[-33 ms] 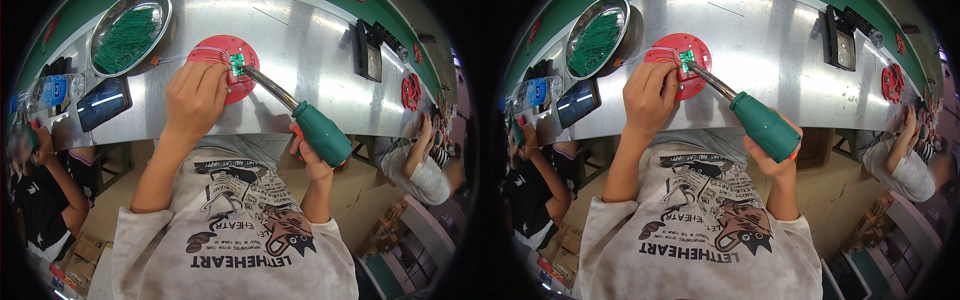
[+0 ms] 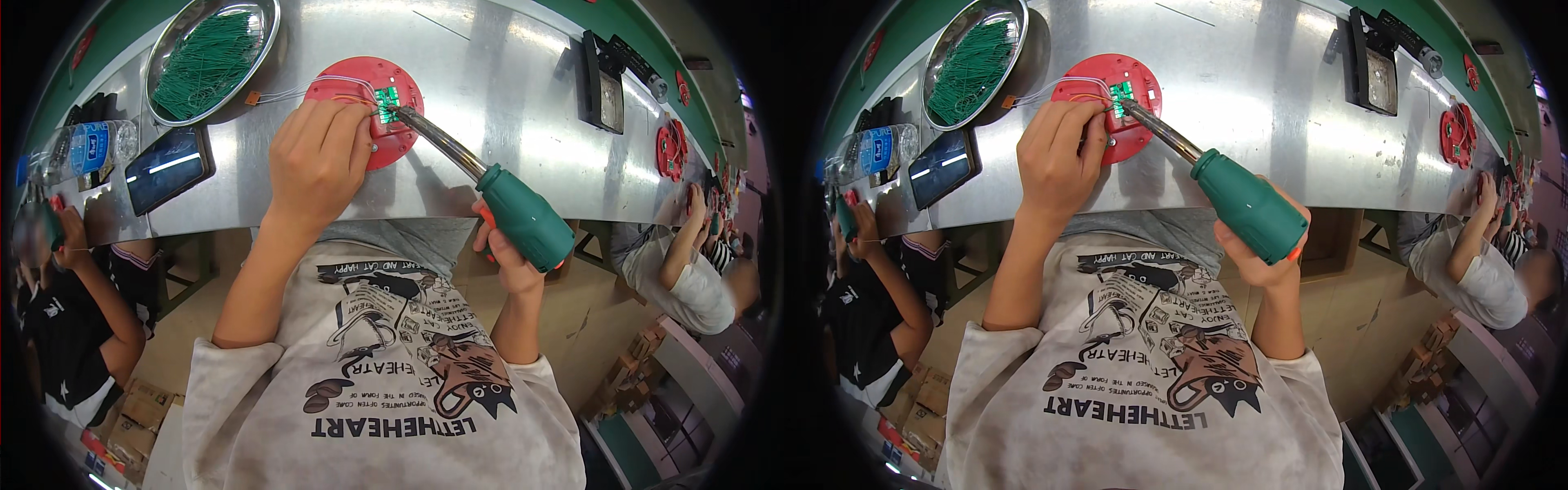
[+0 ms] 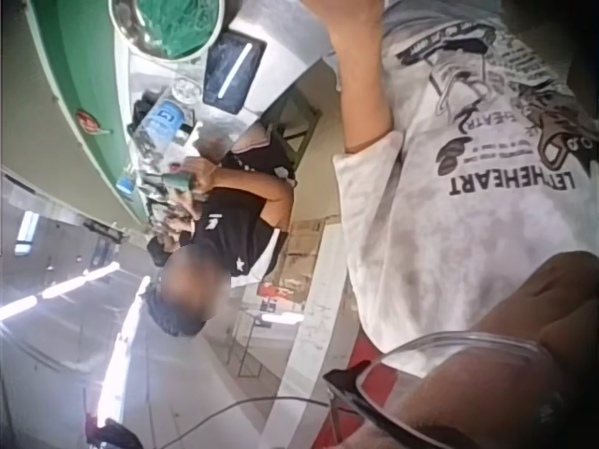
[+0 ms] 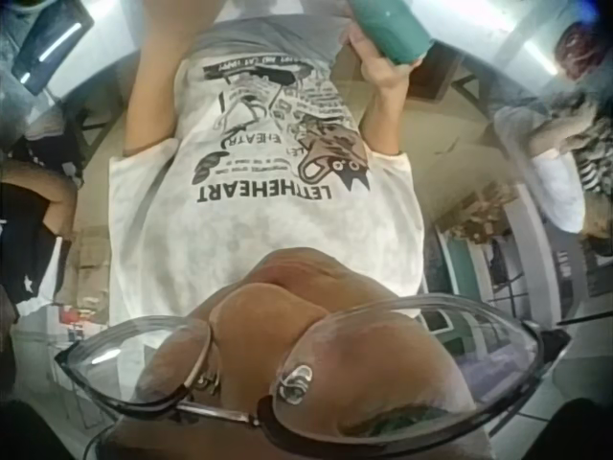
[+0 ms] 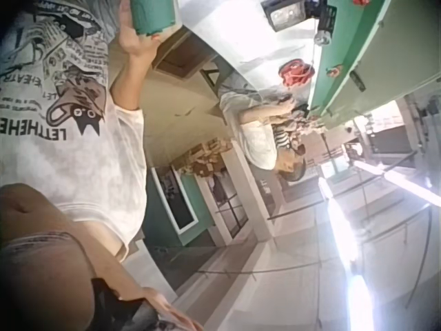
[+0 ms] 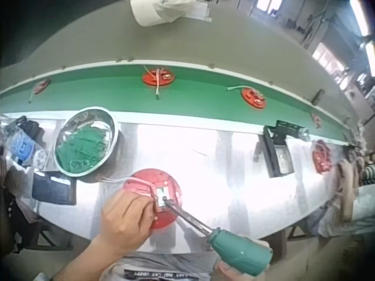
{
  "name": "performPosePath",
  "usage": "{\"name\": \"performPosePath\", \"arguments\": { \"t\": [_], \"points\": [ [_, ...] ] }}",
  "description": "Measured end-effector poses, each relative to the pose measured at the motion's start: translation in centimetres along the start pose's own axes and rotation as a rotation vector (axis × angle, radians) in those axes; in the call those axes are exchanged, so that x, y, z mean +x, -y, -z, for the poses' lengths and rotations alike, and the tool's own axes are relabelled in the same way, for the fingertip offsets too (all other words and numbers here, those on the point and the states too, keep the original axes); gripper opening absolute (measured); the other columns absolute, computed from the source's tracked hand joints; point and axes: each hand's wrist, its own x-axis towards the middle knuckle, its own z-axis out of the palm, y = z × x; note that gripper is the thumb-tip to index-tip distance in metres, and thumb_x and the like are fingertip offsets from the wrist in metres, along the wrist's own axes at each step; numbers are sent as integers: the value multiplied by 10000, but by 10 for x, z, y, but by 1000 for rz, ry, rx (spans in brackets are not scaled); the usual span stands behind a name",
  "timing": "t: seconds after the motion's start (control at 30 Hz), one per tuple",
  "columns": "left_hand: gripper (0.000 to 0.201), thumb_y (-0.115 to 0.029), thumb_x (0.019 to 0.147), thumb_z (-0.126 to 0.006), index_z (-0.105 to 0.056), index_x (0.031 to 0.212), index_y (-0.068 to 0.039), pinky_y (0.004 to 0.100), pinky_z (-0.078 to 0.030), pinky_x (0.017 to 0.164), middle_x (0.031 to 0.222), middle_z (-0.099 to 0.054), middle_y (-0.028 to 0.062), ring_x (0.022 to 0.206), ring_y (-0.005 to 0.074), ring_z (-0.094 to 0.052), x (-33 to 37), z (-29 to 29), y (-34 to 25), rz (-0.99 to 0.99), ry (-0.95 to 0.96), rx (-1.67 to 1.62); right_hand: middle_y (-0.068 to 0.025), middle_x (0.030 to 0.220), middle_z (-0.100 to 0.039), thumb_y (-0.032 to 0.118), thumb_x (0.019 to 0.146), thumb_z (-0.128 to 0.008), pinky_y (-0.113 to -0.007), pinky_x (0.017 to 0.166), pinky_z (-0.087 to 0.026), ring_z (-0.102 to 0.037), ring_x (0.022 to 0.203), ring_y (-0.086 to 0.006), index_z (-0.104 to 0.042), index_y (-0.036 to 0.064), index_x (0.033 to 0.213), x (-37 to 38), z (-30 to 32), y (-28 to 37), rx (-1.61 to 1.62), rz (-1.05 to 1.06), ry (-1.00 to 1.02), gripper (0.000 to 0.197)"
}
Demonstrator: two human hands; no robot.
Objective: Soldering electronic components onto a circular red plastic base at an assembly line station.
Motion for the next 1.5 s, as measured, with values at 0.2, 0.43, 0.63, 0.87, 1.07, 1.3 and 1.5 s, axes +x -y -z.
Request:
{"name": "performPosePath", "arguments": {
  "t": [0.2,0.43,0.63,0.87,1.07,1.3,1.5],
  "points": [
    [112,-23,812,-718,-672,913,-39,385,-505,645,845,-652,79,735,275,-624,0,-1,-1,8,5,-15,-106,786,-636,71,758,-767,-276,596,-460,-581,640,-182,-679,-63,914,-2,3,-4,0,-37,17,224],
    [104,-35,811,-720,-666,900,-41,379,-509,648,848,-656,74,737,274,-624,-1,-3,1,2,4,3,-105,790,-641,85,759,-772,-277,596,-462,-583,638,-184,-683,-62,921,-1,3,-8,1,-37,3,236],
    [102,-38,813,-720,-667,901,-41,381,-512,646,850,-657,73,734,274,-624,1,0,-1,15,12,3,-234,1091,-660,100,913,-666,-306,573,-508,-619,634,-204,-548,-75,1317,-5,17,-22,-49,57,208,456],
    [100,-3,823,-709,-674,917,-13,374,-511,641,845,-663,99,730,285,-623,1,6,1,37,-46,-82,-226,1083,-667,181,926,-664,-309,556,-497,-608,611,-214,-585,-85,1279,-3,5,-8,40,31,139,450],
    [125,18,855,-698,-691,979,5,367,-498,622,858,-666,123,710,298,-616,4,22,-9,303,-87,-235,-228,1096,-668,223,923,-665,-315,538,-498,-605,596,-215,-584,-92,1277,-5,7,-2,103,3,46,480],
    [136,18,844,-705,-694,979,-1,386,-498,637,869,-678,129,714,299,-623,10,30,-14,164,41,-208,-218,1108,-671,224,924,-666,-313,546,-497,-612,610,-207,-568,-84,1307,-3,9,-5,27,48,109,501],
    [192,69,834,-660,-669,1004,-21,410,-496,665,840,-663,120,735,325,-619,9,32,-17,153,43,-95,-216,1117,-673,208,924,-652,-312,558,-493,-615,614,-203,-558,-82,1323,-10,16,-16,-29,79,138,502]
  ]
}}
